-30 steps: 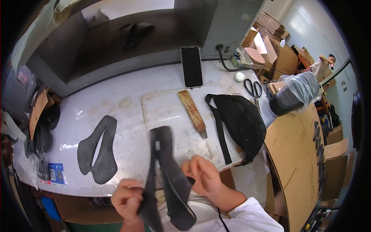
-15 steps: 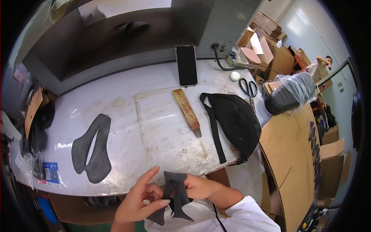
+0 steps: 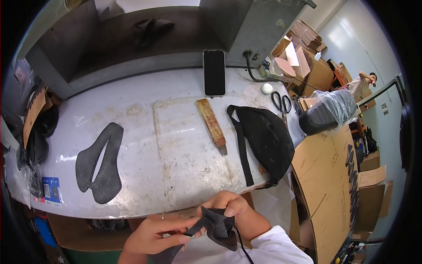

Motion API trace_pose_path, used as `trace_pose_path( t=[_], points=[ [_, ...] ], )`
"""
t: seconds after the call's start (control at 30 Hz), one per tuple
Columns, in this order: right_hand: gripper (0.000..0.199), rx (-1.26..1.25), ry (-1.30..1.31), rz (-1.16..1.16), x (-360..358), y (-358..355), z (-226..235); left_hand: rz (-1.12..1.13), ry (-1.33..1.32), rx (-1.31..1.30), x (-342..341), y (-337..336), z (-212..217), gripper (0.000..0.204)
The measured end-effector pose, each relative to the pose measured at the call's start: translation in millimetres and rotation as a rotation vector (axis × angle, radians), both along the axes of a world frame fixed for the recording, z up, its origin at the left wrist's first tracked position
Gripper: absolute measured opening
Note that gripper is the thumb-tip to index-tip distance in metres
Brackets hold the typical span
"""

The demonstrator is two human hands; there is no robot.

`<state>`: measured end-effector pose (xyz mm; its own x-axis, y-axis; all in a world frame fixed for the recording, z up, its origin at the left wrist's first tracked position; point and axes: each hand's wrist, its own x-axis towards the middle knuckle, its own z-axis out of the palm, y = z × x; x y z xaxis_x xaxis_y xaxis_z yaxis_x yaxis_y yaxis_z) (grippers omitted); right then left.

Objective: Assembling and inspecting bicycle saddle components at a workbench.

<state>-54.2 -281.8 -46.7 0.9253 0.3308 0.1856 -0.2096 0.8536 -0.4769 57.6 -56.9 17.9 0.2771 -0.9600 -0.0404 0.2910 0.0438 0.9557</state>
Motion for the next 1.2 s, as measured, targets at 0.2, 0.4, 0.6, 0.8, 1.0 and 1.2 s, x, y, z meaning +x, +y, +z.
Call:
trace_pose_path(
  t=[0.2, 0.4, 0.6, 0.8, 1.0, 1.2],
  points=[
    [0.028, -0.501, -0.086, -0.117, 9, -5, 16, 0.047, 0.129, 0.028, -3, 3, -1, 0.045],
    [0.023, -0.671, -0.203, -0.355, 3, 8, -1, 0.007, 0.130, 0.054, -1, -3, 3, 0.046],
    [0.017, -0.587, -0.125, -0.386, 2, 12, -15, -0.003, 0.072, 0.099, -1, -7, 11, 0.040],
    [0.017, -0.503, -0.033, -0.317, 4, 20, -3, 0.048, -0.401, 0.078, -2, -6, 9, 0.040],
    [0.025, -0.798, -0.086, -0.638, -2, 31, 9, 0.161, -0.363, 0.059, -10, -8, 4, 0.044],
    [0.026, -0.478, 0.237, -0.484, -5, 23, 4, 0.019, -0.230, 0.215, -1, 3, 5, 0.050]
  ],
)
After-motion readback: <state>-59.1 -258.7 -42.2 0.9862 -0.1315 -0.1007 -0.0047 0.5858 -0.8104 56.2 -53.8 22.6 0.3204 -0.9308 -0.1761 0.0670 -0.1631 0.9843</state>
